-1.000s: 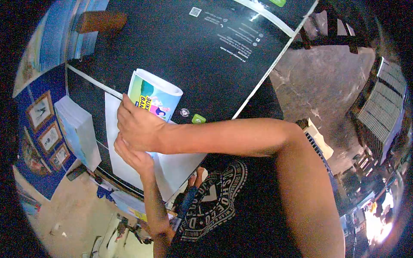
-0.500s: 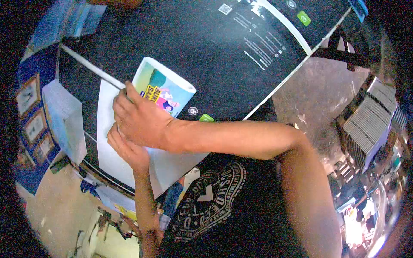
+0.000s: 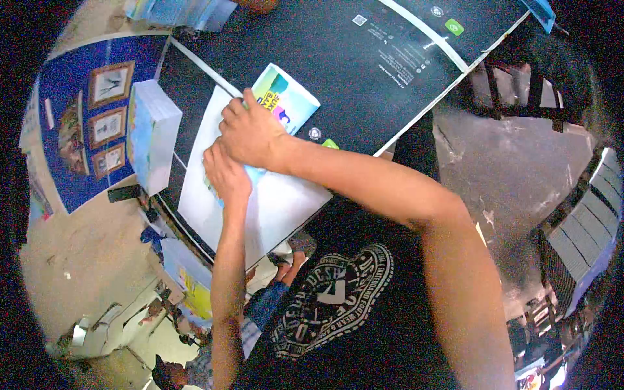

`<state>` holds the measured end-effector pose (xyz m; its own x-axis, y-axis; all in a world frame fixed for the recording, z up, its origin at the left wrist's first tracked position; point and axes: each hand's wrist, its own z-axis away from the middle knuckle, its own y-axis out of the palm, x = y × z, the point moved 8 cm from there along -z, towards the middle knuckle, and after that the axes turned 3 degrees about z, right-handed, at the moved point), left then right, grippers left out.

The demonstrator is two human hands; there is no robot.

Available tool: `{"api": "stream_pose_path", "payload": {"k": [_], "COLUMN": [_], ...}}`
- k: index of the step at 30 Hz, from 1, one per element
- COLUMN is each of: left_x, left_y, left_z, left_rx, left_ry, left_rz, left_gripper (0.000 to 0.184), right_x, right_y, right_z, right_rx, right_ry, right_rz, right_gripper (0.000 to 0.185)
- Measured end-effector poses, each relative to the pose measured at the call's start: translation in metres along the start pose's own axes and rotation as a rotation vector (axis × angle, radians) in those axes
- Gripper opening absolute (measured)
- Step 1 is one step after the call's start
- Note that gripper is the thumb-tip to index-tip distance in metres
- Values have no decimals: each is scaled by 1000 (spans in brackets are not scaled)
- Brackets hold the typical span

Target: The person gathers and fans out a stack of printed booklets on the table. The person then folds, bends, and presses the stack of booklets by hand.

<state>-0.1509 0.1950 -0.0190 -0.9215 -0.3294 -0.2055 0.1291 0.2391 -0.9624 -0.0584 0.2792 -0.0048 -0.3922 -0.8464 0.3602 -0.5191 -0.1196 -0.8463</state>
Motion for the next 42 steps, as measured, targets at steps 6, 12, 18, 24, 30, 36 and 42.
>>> {"api": "stream_pose_path", "payload": {"k": [6, 12, 18, 24, 30, 36, 42], "left_x": [-19, -19, -14, -15, -14, 1, -1], "left_y": [-4, -7, -2, -2, -3, 3, -1], "left_z": [1, 5, 22, 4, 5, 15, 18], "left_rx": [-89, -136, -361, -152, -214, -280, -238], "left_ry": [-124, -128, 208, -94, -64, -51, -86], "left_rz": [-51, -23, -130, -28, -48, -128, 136], "left_gripper": [39, 41, 43, 37, 44, 38, 59], "right_x": [-1, -4, 5, 110, 128, 78, 26], "right_y": [3, -11, -25, -142, -262, -160, -44], "right_z": [-1, 2, -11, -14, 25, 4, -6], "right_rx": [9, -126, -125, -829, -1080, -1003, -514], "right_ry": [11, -38, 42, -386, -685, -534, -217], "right_rz": [-21, -161, -397, -836, -1059, -1104, -458], "right_gripper": [33, 31, 34, 40, 68, 78, 93]}}
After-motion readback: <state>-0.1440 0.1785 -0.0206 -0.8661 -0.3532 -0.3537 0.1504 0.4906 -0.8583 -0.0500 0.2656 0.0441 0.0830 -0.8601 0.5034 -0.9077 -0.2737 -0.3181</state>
